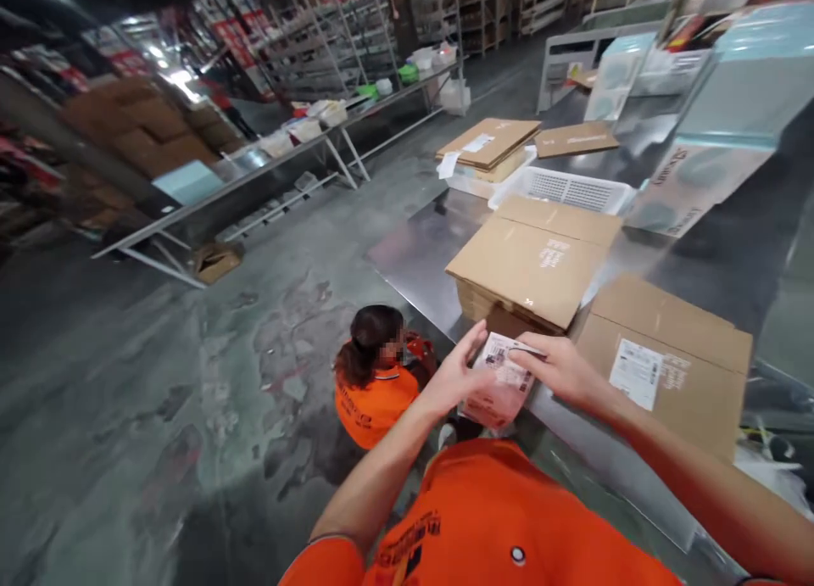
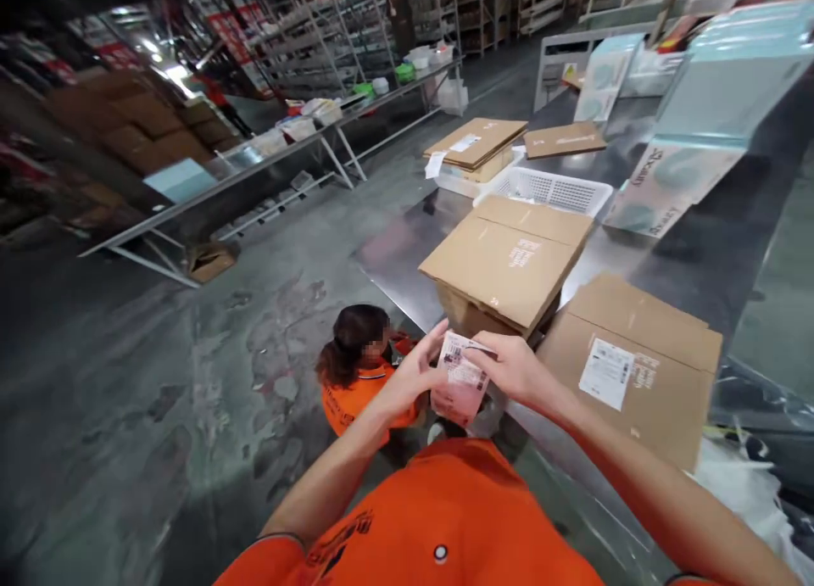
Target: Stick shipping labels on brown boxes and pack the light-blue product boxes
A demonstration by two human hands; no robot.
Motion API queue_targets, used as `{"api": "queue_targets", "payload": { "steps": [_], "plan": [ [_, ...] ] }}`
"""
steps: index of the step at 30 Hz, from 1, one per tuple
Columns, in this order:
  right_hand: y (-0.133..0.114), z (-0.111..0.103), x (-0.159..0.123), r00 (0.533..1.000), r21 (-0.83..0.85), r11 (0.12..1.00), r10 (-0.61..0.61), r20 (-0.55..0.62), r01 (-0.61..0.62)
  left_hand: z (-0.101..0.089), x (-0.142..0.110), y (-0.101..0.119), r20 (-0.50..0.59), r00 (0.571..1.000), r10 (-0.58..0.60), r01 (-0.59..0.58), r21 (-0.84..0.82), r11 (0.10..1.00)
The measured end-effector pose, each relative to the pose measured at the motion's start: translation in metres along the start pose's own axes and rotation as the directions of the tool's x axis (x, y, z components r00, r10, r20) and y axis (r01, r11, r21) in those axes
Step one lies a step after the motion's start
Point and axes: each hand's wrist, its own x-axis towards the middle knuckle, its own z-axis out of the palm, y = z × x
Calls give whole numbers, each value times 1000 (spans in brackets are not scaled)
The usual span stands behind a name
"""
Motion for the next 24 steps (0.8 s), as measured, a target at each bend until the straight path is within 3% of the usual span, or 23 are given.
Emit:
{"api": "queue_targets", "payload": {
  "steps": [3, 5, 9, 11, 14, 17, 20, 24],
  "plan": [
    [-8, 5, 7, 998, -44, 997, -61, -16, 60, 8, 18, 21, -163, 986, 20, -5, 93, 996],
    [-11, 4, 13, 995, -94, 994, -69, -68, 62, 9, 30, 24, -199, 980, 28, 0, 140, 990],
    [-6, -14, 40, 995, -125, 991, -60, -84, 50, -7, 52, 19, -142, 988, 55, -28, 186, 982],
    [2, -33, 68, 980, -172, 985, -29, -198, -6, -21, 65, 16, -117, 992, 45, -26, 153, 988],
    [17, -69, 116, 916, -267, 955, 11, -400, -128, -45, 82, 7, -81, 995, -60, 66, 73, 995],
    [32, -97, 150, 914, -487, 827, 75, -398, -280, -71, 81, -11, -36, 983, -181, 184, 81, 980],
    [44, -105, 164, 898, -639, 656, 142, -416, -400, -96, 64, -28, 6, 973, -229, 226, 127, 966],
    [51, -87, 179, 899, -711, 587, 68, -433, -387, -116, 63, -17, -37, 994, -99, 100, 38, 994]
  ]
}}
